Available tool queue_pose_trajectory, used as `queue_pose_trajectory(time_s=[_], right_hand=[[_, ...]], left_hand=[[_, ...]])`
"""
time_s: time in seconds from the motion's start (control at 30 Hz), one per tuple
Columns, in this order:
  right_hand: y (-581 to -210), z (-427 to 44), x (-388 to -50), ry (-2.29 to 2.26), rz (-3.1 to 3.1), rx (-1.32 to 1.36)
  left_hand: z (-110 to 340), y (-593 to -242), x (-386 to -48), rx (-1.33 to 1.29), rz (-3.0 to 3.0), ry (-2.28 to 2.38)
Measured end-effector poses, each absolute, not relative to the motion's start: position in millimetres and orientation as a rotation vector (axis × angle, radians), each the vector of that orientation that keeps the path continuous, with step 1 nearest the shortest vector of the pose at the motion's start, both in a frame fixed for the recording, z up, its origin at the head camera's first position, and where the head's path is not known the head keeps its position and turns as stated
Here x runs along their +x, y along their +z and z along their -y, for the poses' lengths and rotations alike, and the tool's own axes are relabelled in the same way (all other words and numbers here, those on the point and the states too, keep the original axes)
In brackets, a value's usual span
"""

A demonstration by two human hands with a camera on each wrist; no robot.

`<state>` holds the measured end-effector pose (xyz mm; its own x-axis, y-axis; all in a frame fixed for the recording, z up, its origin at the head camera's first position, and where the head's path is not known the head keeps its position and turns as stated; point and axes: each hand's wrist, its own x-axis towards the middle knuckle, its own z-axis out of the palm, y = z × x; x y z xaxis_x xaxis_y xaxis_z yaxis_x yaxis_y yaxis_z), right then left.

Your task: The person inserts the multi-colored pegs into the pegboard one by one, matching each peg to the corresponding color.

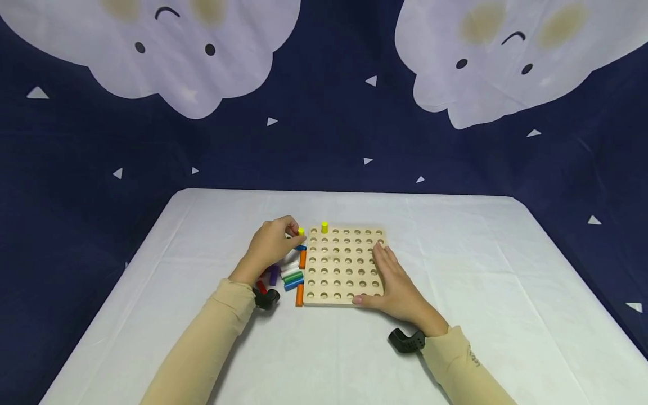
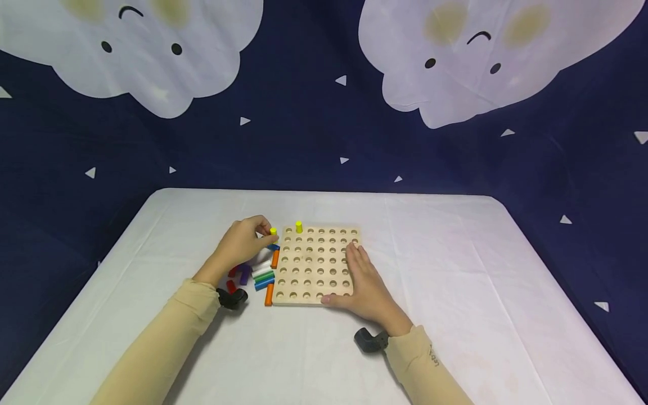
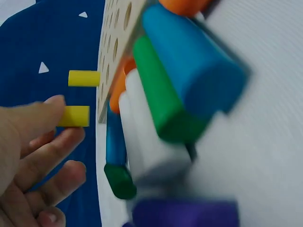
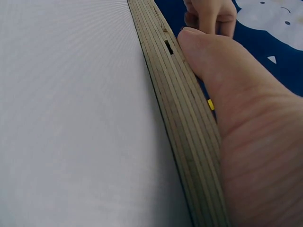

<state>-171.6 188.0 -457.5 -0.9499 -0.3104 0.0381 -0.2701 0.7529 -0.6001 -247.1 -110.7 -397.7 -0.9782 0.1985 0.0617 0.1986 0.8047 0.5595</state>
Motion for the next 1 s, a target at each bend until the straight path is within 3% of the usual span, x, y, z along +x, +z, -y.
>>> queue_pose_trajectory(time_s=[1.0], right_hand=[[-458.5, -188.2, -172.5, -0.975, -2.875, -0.462]], left_hand=[[78.8, -412.3, -275.3, -0.328, 2.932, -0.839]])
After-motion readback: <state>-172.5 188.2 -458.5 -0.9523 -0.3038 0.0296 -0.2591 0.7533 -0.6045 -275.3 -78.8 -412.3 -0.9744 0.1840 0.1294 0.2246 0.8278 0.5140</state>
